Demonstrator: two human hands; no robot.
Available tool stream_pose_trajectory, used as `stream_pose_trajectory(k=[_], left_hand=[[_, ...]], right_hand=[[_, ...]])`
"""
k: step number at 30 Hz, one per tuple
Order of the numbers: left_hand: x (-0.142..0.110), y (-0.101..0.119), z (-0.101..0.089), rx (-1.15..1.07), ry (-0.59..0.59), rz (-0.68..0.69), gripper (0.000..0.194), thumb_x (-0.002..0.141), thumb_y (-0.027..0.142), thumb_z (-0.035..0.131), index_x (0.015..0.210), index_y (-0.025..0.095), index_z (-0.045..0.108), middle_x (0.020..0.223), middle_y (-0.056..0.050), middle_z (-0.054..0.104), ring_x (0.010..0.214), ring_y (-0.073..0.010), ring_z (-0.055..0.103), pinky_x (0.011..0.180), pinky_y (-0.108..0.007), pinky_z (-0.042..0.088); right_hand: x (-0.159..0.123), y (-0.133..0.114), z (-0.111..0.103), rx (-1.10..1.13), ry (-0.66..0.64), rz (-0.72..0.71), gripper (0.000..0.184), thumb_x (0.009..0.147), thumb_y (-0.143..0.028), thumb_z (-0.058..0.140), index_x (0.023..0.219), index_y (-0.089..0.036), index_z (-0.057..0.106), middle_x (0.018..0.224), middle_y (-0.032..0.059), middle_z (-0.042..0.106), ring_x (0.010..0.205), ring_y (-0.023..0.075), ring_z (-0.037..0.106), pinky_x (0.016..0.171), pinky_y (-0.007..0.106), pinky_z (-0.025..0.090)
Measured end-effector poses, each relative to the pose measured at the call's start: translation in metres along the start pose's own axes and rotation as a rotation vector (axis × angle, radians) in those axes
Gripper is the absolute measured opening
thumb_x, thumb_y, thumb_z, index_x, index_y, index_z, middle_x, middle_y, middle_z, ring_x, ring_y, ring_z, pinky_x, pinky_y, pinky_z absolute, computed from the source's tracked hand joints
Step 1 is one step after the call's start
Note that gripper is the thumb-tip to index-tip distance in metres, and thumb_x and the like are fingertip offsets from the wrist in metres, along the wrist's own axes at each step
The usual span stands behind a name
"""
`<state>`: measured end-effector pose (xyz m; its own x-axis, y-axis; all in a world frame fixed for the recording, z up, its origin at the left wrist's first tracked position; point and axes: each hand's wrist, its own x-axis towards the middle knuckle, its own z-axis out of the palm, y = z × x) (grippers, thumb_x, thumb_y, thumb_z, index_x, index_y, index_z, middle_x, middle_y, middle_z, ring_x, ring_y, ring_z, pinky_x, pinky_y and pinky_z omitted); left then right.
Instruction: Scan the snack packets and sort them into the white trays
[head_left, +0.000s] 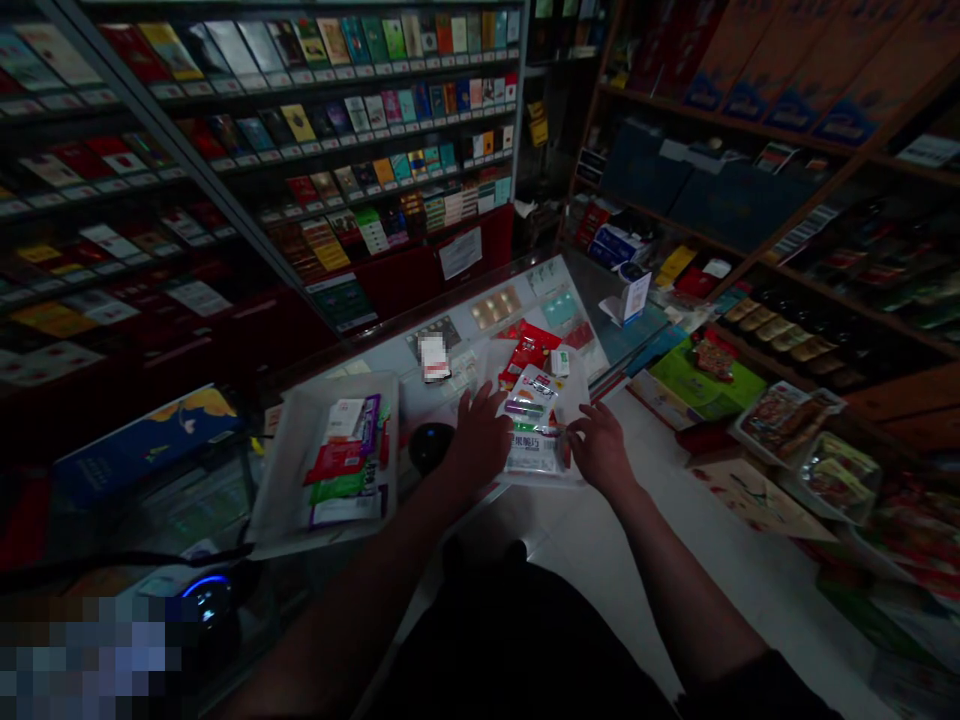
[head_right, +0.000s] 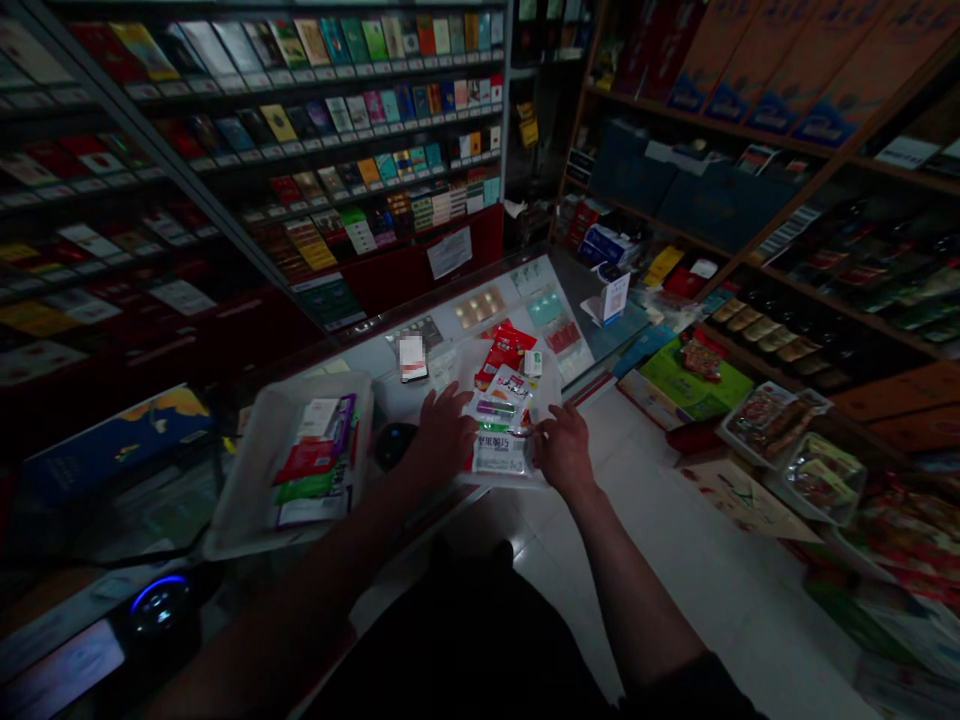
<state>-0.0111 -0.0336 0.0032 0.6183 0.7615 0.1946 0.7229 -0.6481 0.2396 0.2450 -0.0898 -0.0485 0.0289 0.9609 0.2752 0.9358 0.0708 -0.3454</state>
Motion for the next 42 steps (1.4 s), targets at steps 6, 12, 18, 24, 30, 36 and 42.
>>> stream_pose_trajectory(k=[6,12,18,24,30,36,42], left_hand=[[-0.043,-0.009,-0.037,-0.085,0.042,-0.035,0.018,0.093,0.021,0.056,0.102,0.022,0.072,0.149,-0.009,0.056,0.152,-0.0306,0.036,0.126,-0.062,0.022],[-0.107,-0.064,-0.056,-0.125,0.146,-0.197,0.02,0.095,0.026,0.055,0.107,0.023,0.071,0.143,-0.009,0.062,0.146,-0.0281,0.043,0.125,-0.057,0.028],[-0.176,-0.144,-0.061,-0.006,0.144,-0.354,0.028,0.098,0.031,0.05,0.113,0.02,0.071,0.14,-0.013,0.063,0.139,-0.0291,0.051,0.118,-0.051,0.038],[-0.212,-0.196,-0.067,0.037,0.003,-0.416,0.032,0.097,0.03,0.051,0.123,0.024,0.07,0.14,-0.008,0.064,0.131,-0.029,0.056,0.111,-0.05,0.044],[-0.228,-0.21,-0.063,0.139,-0.16,-0.45,0.038,0.091,0.024,0.058,0.127,0.029,0.069,0.152,-0.007,0.056,0.146,-0.0357,0.041,0.117,-0.063,0.033],[-0.232,-0.205,-0.067,0.119,-0.24,-0.428,0.05,0.086,0.019,0.06,0.134,0.032,0.067,0.157,-0.008,0.051,0.15,-0.0354,0.036,0.122,-0.065,0.024],[-0.241,-0.203,-0.059,0.089,-0.303,-0.402,0.045,0.082,0.018,0.065,0.124,0.034,0.074,0.162,-0.007,0.045,0.157,-0.0383,0.024,0.123,-0.068,0.013]], right_hand=[[-0.007,-0.039,-0.004,0.077,0.068,-0.026,0.017,0.089,-0.022,0.06,0.092,-0.017,0.077,0.126,0.0167,0.069,0.13,0.0315,0.057,0.118,0.059,0.038],[-0.004,-0.103,-0.006,0.175,0.078,-0.036,0.019,0.092,-0.027,0.059,0.098,-0.018,0.074,0.135,0.0153,0.064,0.142,0.0338,0.044,0.119,0.058,0.039],[0.0,-0.177,0.0,0.261,0.034,-0.072,0.017,0.093,-0.022,0.058,0.1,-0.019,0.074,0.141,0.0145,0.061,0.147,0.0343,0.041,0.121,0.059,0.034],[-0.001,-0.238,0.022,0.296,-0.042,-0.127,0.017,0.093,-0.019,0.058,0.1,-0.019,0.073,0.143,0.0142,0.06,0.149,0.0338,0.037,0.121,0.058,0.035],[0.002,-0.289,0.042,0.301,-0.147,-0.221,0.015,0.092,-0.018,0.061,0.1,-0.019,0.073,0.14,0.0126,0.061,0.143,0.0321,0.044,0.12,0.053,0.035],[0.013,-0.337,0.062,0.16,-0.523,-0.407,0.018,0.096,-0.016,0.054,0.097,-0.017,0.072,0.105,0.0113,0.074,0.102,0.0239,0.068,0.093,0.034,0.053],[0.027,-0.374,0.085,-0.06,-0.791,-0.414,0.021,0.091,-0.012,0.057,0.099,-0.014,0.076,0.102,0.0155,0.077,0.094,0.029,0.075,0.08,0.036,0.06]])
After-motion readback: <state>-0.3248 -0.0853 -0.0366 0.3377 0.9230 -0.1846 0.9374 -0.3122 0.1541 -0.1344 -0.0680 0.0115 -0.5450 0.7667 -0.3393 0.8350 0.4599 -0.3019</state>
